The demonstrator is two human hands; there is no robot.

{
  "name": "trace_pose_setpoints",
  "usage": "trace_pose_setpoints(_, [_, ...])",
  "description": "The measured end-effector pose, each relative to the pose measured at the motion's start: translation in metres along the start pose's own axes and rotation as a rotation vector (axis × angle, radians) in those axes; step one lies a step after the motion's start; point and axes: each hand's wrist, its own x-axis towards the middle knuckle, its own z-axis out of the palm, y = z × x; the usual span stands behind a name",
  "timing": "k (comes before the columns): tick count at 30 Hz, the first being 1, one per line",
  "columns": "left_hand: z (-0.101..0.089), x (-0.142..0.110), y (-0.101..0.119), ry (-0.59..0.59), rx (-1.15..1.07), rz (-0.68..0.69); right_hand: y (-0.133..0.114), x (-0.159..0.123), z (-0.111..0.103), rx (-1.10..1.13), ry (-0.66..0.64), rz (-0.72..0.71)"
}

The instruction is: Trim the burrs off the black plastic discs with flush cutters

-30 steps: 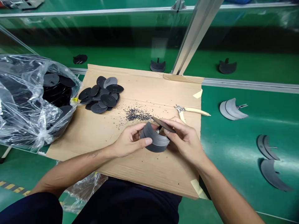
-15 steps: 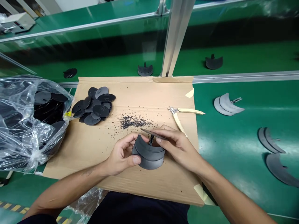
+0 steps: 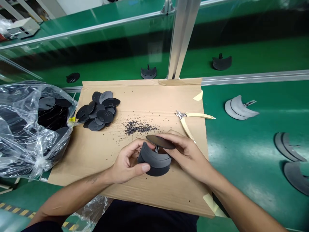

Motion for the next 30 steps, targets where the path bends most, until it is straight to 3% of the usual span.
trace_pose_setpoints(10, [0.000, 0.006, -0.003, 0.153, 0.074, 0.001, -0.001, -0.002, 0.001, 0.149, -0.015, 0.085])
trace_pose_setpoints(16, [0.000, 0.007, -0.007, 0.162, 0.051, 0.054, 0.007, -0.003, 0.008, -0.082, 0.136, 0.048])
trace_pose_setpoints(24, [0.004, 0.008, -0.004, 0.166, 0.097, -0.027, 0.004, -0.004, 0.012, -0.108, 0.111, 0.094])
trace_pose_setpoints(30, [0.002, 0.008, 0.001, 0.156, 0.227, 0.041, 0.006, -0.005, 0.010, -0.101, 0.086, 0.095])
